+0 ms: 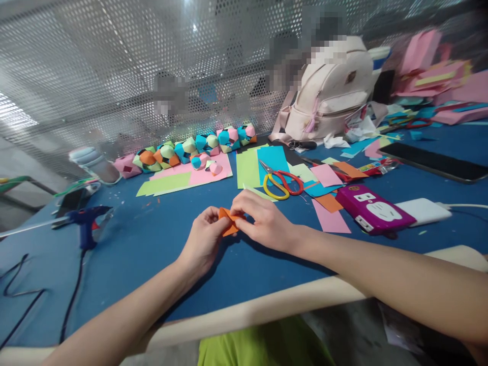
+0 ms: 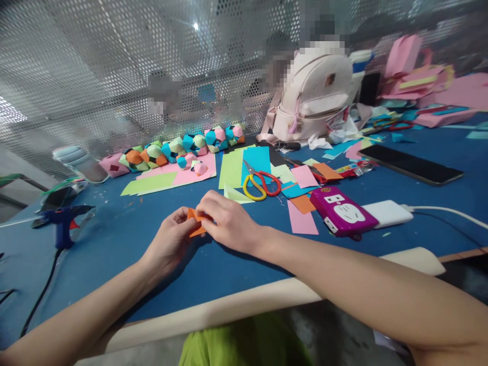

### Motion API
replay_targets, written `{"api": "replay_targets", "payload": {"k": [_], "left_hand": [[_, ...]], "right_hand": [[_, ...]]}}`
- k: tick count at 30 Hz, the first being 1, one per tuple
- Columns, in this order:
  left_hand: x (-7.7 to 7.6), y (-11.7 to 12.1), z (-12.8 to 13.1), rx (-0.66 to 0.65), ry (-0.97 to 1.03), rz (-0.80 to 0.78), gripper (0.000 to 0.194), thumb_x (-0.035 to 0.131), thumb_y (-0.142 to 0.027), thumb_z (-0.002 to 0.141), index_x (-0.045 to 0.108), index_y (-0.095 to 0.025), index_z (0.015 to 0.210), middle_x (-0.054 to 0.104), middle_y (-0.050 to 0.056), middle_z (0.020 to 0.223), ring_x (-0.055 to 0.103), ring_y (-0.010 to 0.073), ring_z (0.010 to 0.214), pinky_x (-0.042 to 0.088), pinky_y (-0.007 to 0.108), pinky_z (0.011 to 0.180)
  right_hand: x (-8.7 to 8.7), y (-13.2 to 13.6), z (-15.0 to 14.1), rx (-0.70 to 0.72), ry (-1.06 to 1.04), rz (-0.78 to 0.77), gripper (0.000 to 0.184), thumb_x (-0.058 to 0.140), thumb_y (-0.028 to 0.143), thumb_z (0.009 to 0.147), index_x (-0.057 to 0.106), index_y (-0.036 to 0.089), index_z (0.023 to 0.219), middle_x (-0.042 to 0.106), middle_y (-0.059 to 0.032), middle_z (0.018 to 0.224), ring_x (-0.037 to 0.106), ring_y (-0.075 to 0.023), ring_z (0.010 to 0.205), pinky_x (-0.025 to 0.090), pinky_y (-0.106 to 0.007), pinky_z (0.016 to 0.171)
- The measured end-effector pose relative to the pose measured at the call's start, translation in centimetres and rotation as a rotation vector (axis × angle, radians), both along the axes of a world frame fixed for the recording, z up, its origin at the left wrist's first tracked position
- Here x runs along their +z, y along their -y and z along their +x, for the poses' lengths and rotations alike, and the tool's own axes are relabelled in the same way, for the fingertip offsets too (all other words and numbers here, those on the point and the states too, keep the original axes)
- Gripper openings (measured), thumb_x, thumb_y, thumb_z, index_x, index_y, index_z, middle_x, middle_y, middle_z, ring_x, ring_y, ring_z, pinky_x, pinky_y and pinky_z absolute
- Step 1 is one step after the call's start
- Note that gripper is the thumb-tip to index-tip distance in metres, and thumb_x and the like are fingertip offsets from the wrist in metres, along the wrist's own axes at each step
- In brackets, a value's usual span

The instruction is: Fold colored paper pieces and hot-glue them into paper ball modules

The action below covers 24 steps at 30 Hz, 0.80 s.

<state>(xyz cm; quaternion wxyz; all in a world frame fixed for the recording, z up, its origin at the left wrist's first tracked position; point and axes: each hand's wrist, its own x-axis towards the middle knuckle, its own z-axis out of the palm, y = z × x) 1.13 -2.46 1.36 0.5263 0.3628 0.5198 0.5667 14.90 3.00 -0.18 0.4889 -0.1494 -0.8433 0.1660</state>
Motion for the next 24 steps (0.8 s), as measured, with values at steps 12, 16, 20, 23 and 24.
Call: {"api": "replay_targets", "payload": {"k": [12, 16, 20, 23, 24], "left_hand": [[-0.1, 0.0, -0.2, 0.055, -0.092, 0.058, 0.022, 0.071, -0.016, 0.059, 0.050, -0.015, 0.065, 0.056, -0.005, 0.058, 0.051, 0.0068, 0.054, 0.041, 0.019, 0.055], [-0.2, -0.2, -0.5, 0.074, -0.153, 0.077, 0.020, 0.069, -0.016, 0.059, 0.050, -0.015, 0.065, 0.055, -0.005, 0.058, 0.050, 0.0071, 0.054, 0.039, 0.020, 0.055], [-0.4, -0.3, -0.8, 0.080, -0.220, 0.096, 0.019, 0.068, -0.018, 0.061, 0.050, -0.016, 0.065, 0.053, -0.006, 0.055, 0.047, 0.0076, 0.053, 0.037, 0.020, 0.052], [-0.5, -0.3, -0.8, 0.085, -0.245, 0.106, 0.019, 0.068, -0.017, 0.061, 0.049, -0.017, 0.065, 0.052, -0.006, 0.055, 0.046, 0.0073, 0.053, 0.036, 0.020, 0.052], [-0.5, -0.4, -0.8, 0.086, -0.251, 0.103, 0.019, 0.068, -0.017, 0.061, 0.049, -0.017, 0.064, 0.053, -0.006, 0.055, 0.046, 0.0073, 0.053, 0.036, 0.020, 0.052]], "right_hand": [[0.6, 0.3, 0.2, 0.073, -0.052, -0.153, 0.009, 0.047, 0.014, 0.086, 0.051, 0.018, 0.079, 0.054, -0.0031, 0.082, 0.052, -0.0126, 0.074, 0.044, -0.027, 0.070], [0.8, 0.3, 0.1, 0.099, -0.037, -0.462, 0.002, 0.052, 0.020, 0.084, 0.053, 0.018, 0.083, 0.056, -0.0006, 0.082, 0.052, -0.0115, 0.072, 0.044, -0.025, 0.068], [1.1, -0.1, 0.0, 0.153, -0.098, -0.741, 0.020, 0.047, 0.032, 0.088, 0.056, 0.017, 0.079, 0.055, 0.0012, 0.076, 0.050, -0.0110, 0.070, 0.042, -0.024, 0.065], [1.1, -0.4, -0.2, 0.194, -0.095, -0.862, 0.018, 0.055, 0.033, 0.082, 0.058, 0.016, 0.080, 0.056, 0.0014, 0.074, 0.052, -0.0107, 0.069, 0.043, -0.025, 0.065], [1.1, -0.4, -0.3, 0.209, -0.083, -0.895, 0.016, 0.058, 0.031, 0.080, 0.059, 0.015, 0.081, 0.058, 0.0010, 0.076, 0.053, -0.0108, 0.070, 0.044, -0.025, 0.067]]}}
